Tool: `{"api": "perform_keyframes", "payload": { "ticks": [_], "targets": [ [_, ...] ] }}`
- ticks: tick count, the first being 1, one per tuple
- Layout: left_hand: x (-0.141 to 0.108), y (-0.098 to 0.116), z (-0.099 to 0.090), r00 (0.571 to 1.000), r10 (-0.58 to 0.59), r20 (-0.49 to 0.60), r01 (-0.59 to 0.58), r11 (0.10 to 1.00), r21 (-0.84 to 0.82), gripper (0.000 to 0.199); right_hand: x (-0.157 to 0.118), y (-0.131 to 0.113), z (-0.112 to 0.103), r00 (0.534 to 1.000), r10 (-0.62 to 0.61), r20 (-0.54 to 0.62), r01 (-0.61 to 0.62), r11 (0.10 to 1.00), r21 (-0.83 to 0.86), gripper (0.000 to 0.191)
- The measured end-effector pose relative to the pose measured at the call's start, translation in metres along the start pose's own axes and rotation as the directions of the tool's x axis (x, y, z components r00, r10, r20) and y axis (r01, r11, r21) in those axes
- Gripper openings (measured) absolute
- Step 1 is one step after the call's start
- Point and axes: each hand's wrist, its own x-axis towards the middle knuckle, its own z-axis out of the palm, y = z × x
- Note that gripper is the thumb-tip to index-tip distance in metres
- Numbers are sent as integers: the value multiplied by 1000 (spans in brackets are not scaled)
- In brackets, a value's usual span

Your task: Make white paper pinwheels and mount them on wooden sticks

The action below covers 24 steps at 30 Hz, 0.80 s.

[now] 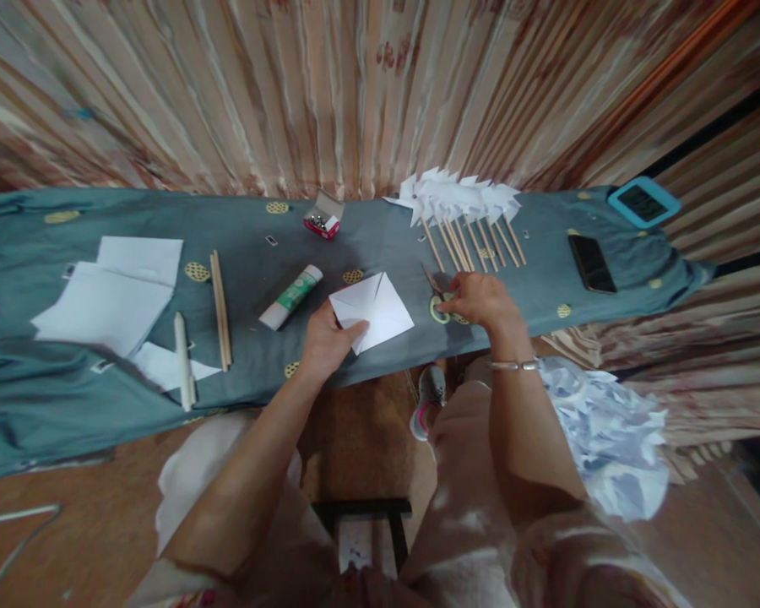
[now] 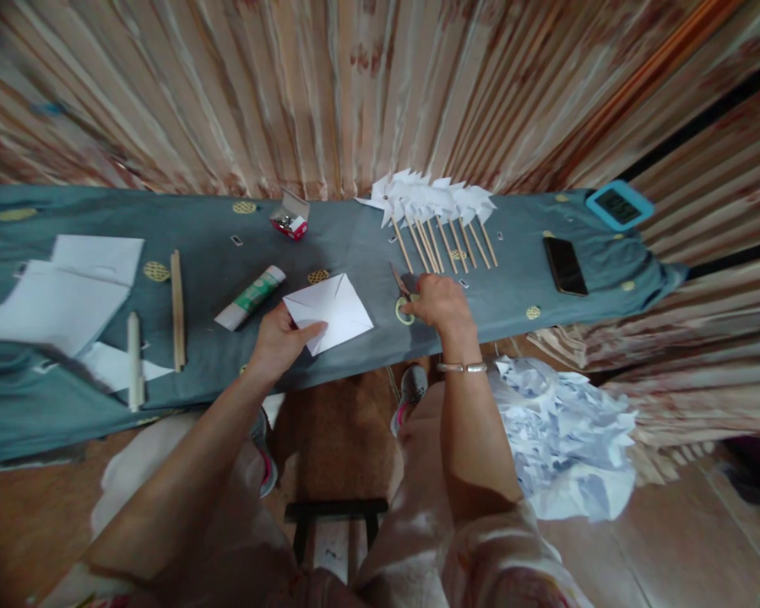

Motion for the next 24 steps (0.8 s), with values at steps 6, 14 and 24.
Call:
{"api": "perform_keyframes", "payload": {
  "ticks": [6,14,24],
  "targets": [
    [4,1,1,1000,27,6,-27,1000,-2,58,-14,-22,-1,964,-55,-262,129,954,271,31],
    [6,4,5,998,37,43,-39,998,51,65,-25,-80,30,832,-382,-403,509,814,280,49],
    [-1,2,-25,936,340,87,-329,767,551,54,-15,-81,46,870,-406,-279,477,835,274,49]
  ]
}}
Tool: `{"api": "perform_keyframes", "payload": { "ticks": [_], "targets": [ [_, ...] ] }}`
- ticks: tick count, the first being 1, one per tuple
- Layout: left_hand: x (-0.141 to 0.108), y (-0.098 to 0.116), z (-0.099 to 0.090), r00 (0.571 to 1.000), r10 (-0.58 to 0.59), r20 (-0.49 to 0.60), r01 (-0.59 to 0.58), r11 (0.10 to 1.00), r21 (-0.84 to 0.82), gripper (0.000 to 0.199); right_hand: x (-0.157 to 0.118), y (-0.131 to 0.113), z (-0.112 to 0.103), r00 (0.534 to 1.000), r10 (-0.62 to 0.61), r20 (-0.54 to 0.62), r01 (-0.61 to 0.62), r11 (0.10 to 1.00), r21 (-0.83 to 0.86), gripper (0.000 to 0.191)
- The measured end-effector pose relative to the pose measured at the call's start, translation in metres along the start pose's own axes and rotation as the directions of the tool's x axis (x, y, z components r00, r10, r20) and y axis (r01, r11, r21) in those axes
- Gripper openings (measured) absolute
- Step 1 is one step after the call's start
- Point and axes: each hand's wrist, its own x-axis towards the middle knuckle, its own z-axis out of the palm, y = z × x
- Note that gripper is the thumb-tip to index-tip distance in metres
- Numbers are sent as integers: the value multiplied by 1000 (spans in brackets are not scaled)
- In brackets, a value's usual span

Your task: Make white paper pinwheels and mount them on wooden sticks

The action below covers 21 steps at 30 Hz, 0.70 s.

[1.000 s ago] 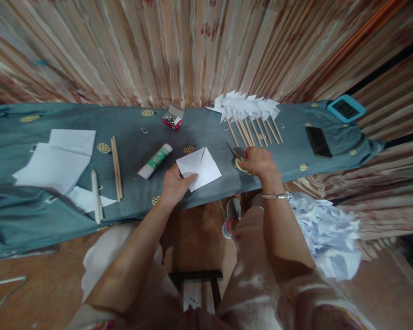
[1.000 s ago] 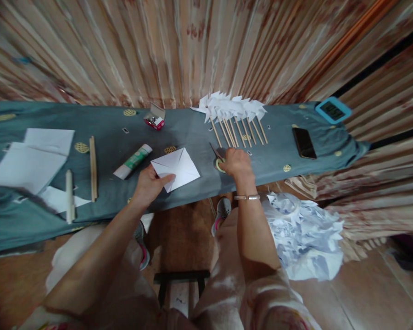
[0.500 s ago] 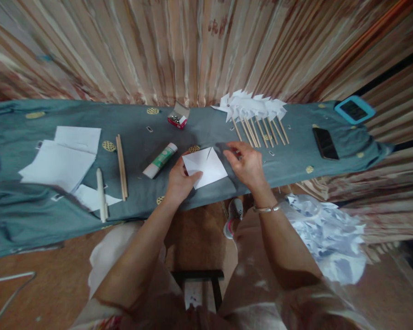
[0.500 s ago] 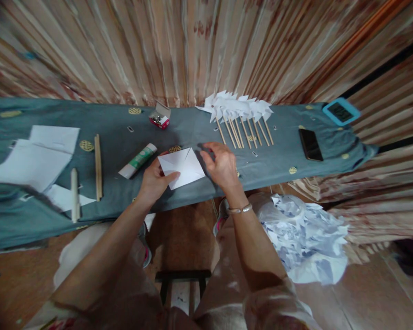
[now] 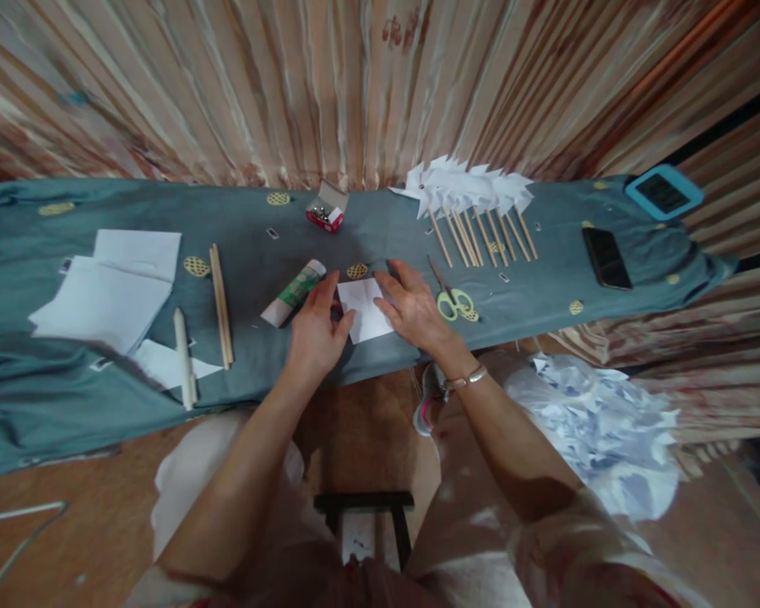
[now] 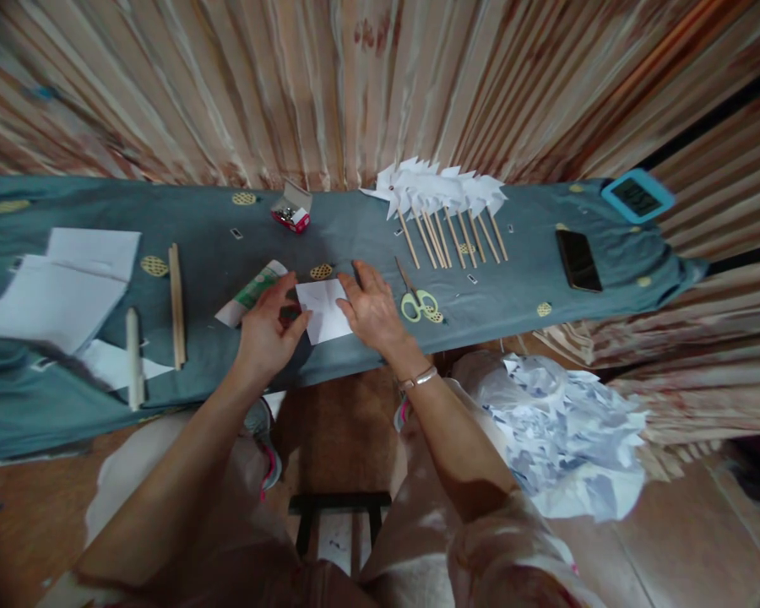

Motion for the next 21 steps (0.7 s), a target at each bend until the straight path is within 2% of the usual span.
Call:
{"api": "perform_keyframes", "payload": {
  "ticks": [3,7,14,21],
  "targets": [
    [-8,0,-7,977,204,-54,-192,965,180,37,0,-1,1,999,24,-24,-24,999,22,49],
    [-19,2,-3,937,340,83,-349,904,247,27,2,-5,5,998,61,-26,-60,998,36,56],
    [-26,4,6,914,325,242,-393,858,331,32,3,-10,13,999,48,6,-48,999,-11,60],
    [-26,0,6,898,361,251,-433,825,364,30,4,-13,16,998,63,-5,-63,998,-21,60]
  ]
}}
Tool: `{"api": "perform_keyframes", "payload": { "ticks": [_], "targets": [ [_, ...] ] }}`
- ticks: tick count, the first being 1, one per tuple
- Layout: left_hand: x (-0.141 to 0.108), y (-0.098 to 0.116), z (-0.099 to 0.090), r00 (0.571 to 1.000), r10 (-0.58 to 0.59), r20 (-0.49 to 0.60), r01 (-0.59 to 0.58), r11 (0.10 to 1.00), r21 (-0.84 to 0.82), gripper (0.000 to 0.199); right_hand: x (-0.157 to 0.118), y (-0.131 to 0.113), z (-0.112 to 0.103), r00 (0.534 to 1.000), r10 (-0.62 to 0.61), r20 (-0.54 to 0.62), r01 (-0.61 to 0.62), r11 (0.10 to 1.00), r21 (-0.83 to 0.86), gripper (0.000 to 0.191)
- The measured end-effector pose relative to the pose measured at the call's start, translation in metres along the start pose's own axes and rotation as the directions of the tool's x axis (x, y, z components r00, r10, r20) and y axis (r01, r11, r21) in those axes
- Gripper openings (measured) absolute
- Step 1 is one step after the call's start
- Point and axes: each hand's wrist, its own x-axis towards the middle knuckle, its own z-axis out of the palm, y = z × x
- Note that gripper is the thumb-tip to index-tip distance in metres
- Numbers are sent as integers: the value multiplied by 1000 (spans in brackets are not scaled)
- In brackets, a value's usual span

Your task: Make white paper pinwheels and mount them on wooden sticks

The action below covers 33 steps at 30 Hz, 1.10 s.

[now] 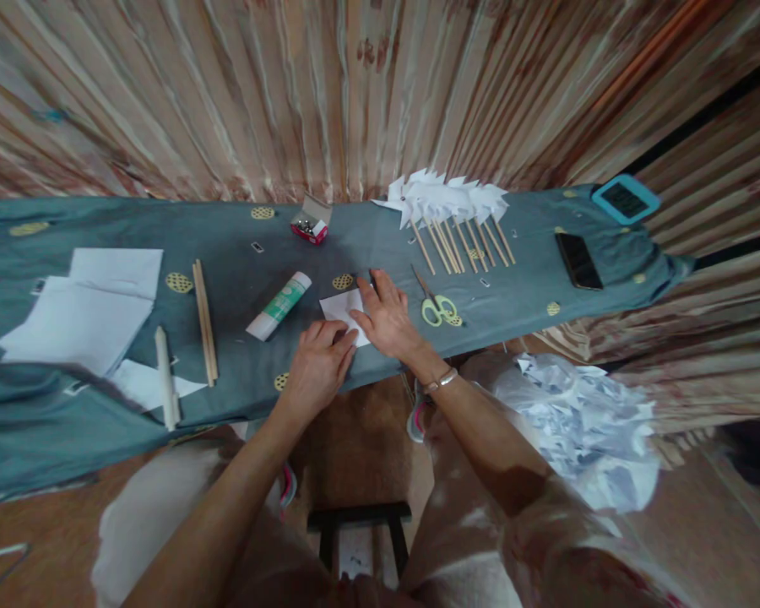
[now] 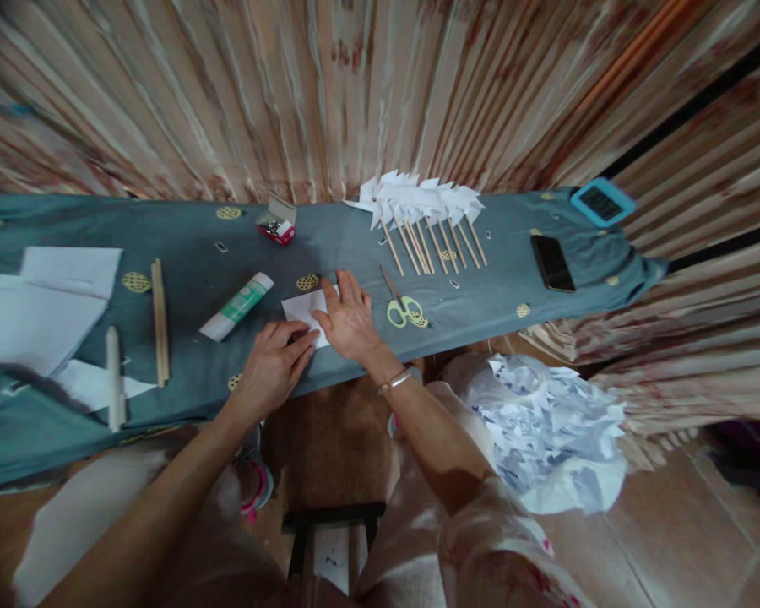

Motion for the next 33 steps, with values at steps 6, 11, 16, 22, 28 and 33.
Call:
{"api": "perform_keyframes", "payload": {
  "ticks": [6,11,16,22,28,33],
  "targets": [
    [-1,-1,2,1000,8,-24,-8,1000,13,29,1,0,1,1000,-3,9,3,1000,1,59],
    [-1,0,2,997,45,-59,-42,998,47,28,2,0,1,1000,8,4,-8,1000,4,59],
    [-5,-2,1,992,79,-94,-78,997,8,26,2,1,0,1000,-6,2,6,1000,3,60],
    [-14,-1,-2,992,80,-101,-85,995,-55,23,1,0,-1,1000,11,24,-12,1000,11,60],
    [-22,-1,-5,990,82,-115,-92,992,-87,22,2,1,3,1000,18,24,-19,999,28,61],
    [-26,-1,-6,989,88,-121,-100,991,-93,22,1,2,4,1000,15,16,-15,1000,18,62]
  ]
}}
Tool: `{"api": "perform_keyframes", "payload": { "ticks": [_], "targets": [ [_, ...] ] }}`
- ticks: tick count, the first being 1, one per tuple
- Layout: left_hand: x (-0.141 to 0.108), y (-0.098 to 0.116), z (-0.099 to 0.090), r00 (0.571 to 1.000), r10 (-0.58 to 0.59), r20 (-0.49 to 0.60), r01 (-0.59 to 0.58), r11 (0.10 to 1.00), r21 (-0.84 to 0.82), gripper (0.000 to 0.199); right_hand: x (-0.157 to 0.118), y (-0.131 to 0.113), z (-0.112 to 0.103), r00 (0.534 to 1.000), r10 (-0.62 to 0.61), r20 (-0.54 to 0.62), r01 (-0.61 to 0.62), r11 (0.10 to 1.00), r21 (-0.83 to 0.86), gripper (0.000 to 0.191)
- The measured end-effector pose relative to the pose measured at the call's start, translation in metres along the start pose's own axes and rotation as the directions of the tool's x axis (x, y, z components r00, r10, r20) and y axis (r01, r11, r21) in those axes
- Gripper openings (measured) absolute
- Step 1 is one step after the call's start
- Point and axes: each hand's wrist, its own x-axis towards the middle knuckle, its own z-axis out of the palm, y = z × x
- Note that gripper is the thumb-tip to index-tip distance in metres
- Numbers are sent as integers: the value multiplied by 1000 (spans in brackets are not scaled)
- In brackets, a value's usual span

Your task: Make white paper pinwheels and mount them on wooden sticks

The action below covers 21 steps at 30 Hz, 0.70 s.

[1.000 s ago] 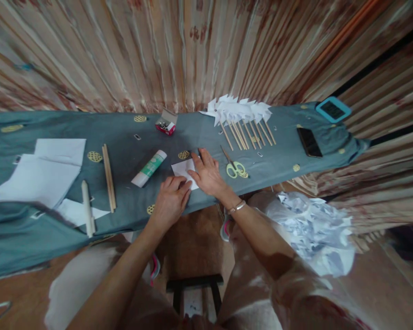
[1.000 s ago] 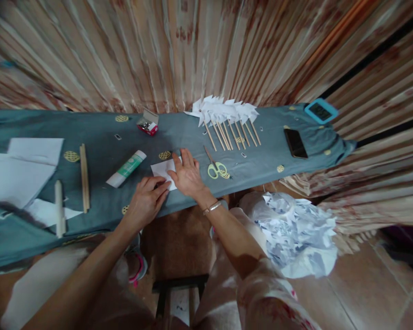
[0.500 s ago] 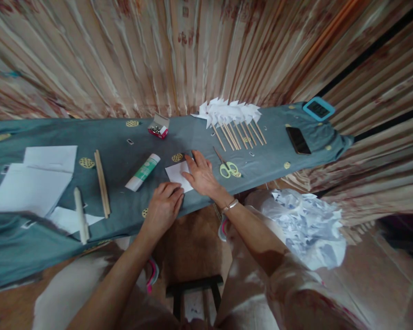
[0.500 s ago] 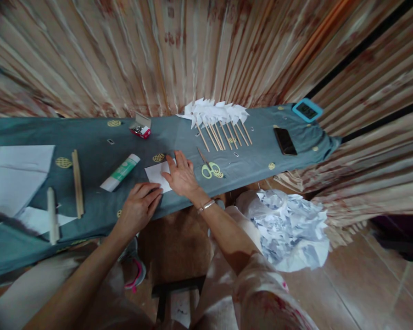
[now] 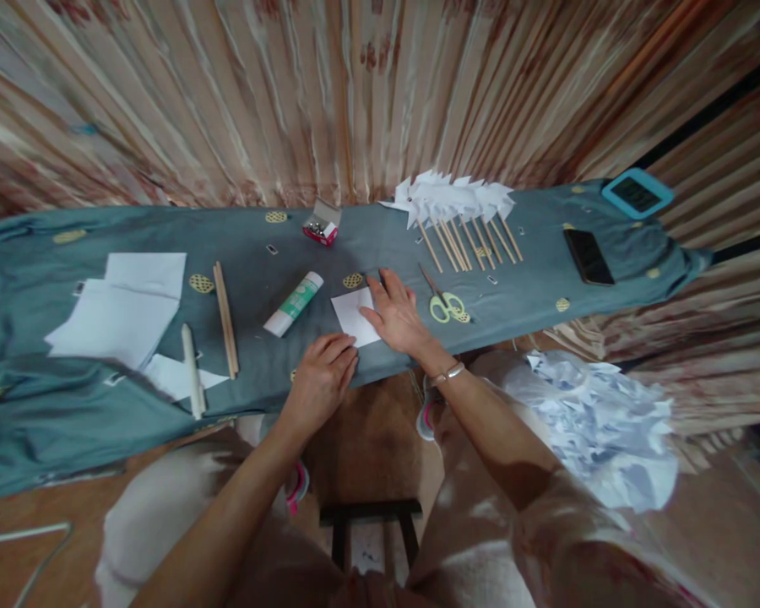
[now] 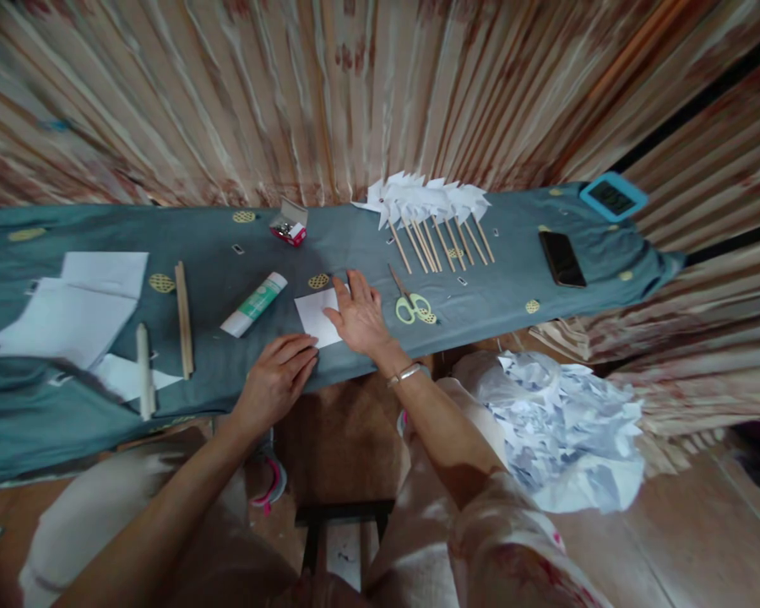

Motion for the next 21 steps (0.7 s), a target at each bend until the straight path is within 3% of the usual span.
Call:
{"api": "perform_keyframes", "payload": {
  "ticks": [12,16,21],
  "targets": [
    [-6,-2,-6,998,5,-56,-5,1000,-11,19,1,4,3,1000,-8,-8,9,999,31,61],
    [-7,-8,-17,995,-55,-83,51,997,-55,18,1,3,1,1000,-2,9,2,999,49,62],
    [0,-24,-38,961,-181,-207,201,977,76,23,1,3,0,1000,15,3,-15,997,80,63]
  ]
}}
